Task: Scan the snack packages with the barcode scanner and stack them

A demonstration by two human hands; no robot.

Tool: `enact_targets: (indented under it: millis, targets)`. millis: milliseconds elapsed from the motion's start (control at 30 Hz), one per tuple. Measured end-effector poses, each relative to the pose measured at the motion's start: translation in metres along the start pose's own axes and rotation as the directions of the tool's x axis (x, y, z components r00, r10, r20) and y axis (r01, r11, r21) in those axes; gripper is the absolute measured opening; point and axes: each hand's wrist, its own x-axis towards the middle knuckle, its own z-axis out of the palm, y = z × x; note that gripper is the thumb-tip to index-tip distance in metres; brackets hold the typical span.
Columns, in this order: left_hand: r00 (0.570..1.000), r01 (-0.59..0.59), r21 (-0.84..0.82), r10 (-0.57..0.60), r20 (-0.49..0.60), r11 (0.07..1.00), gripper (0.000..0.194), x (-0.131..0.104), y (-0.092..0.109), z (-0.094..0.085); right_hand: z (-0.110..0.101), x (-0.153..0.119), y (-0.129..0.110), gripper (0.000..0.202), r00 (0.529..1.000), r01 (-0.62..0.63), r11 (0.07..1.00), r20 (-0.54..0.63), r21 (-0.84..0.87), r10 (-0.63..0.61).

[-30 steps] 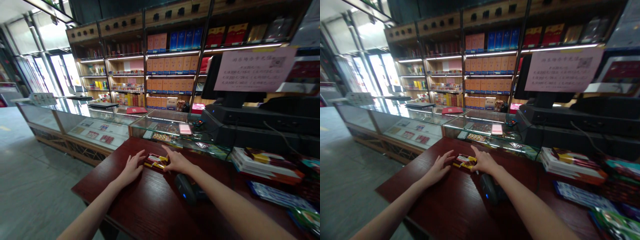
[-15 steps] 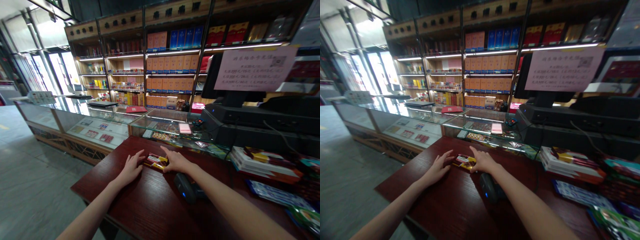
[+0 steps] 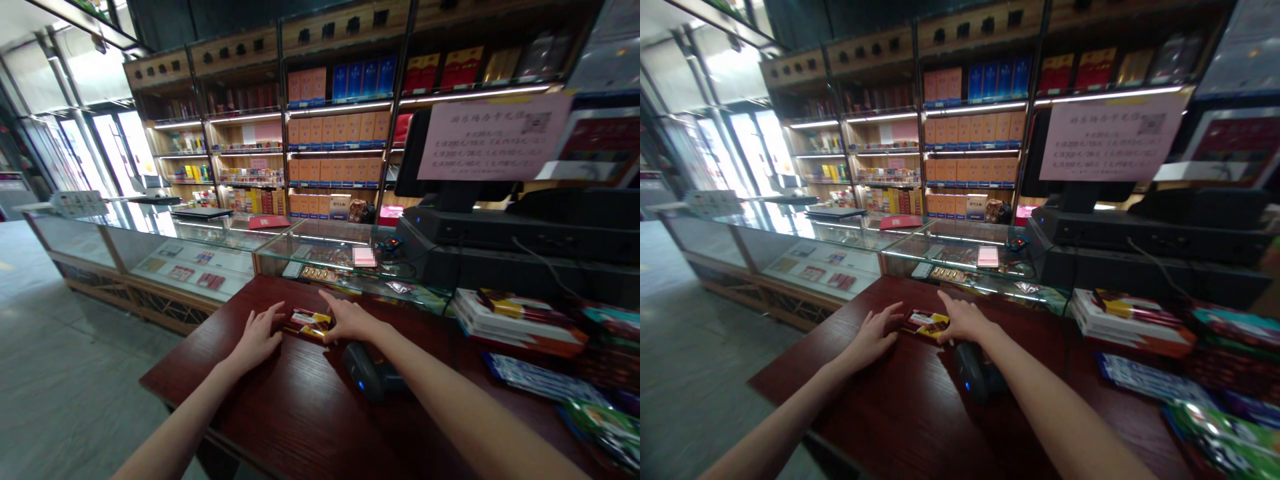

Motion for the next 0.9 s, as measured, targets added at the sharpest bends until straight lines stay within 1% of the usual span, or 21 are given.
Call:
enact_targets:
  millis: [100, 200, 367, 533, 700, 900]
  targets:
    - [0.999, 0.01, 0.067, -0.008, -0.04, 0.998, 0.067, 0.003, 0.005, -0.005, -0.008, -0.008, 0.002, 0.107, 0.999, 0.006, 1.0, -0.033, 0.008, -0.006]
    - [0.998, 0.004, 0.087, 0.001, -0.06, 0.996, 0.064, 0.008, 0.013, -0.01, -0.012, -0.015, 0.011, 0.092, 0.996, 0.018, 1.0, -0.084, 0.014, -0.017]
    - [0.993, -0.064, 0.105, 0.074, -0.091, 0.992, 0.054, 0.019, 0.033, -0.009, -0.015, -0.026, 0.029, 0.081, 0.984, 0.026, 1.0, -0.177, -0.006, -0.027]
    - [0.986, -0.136, 0.138, 0.147, -0.074, 0.981, 0.04, 0.033, 0.058, 0.001, -0.021, -0.048, 0.046, 0.074, 0.964, 0.001, 0.999, -0.265, -0.048, -0.014]
    - [0.974, -0.214, 0.139, 0.222, -0.044, 0.967, 0.038, 0.052, 0.088, 0.014, -0.03, -0.078, 0.068, 0.07, 0.935, -0.007, 0.998, -0.355, -0.065, -0.016]
    - [0.944, -0.33, 0.113, 0.33, 0.015, 0.937, 0.037, 0.078, 0.132, 0.036, -0.042, -0.113, 0.106, 0.066, 0.892, -0.064, 0.996, -0.452, -0.055, 0.032]
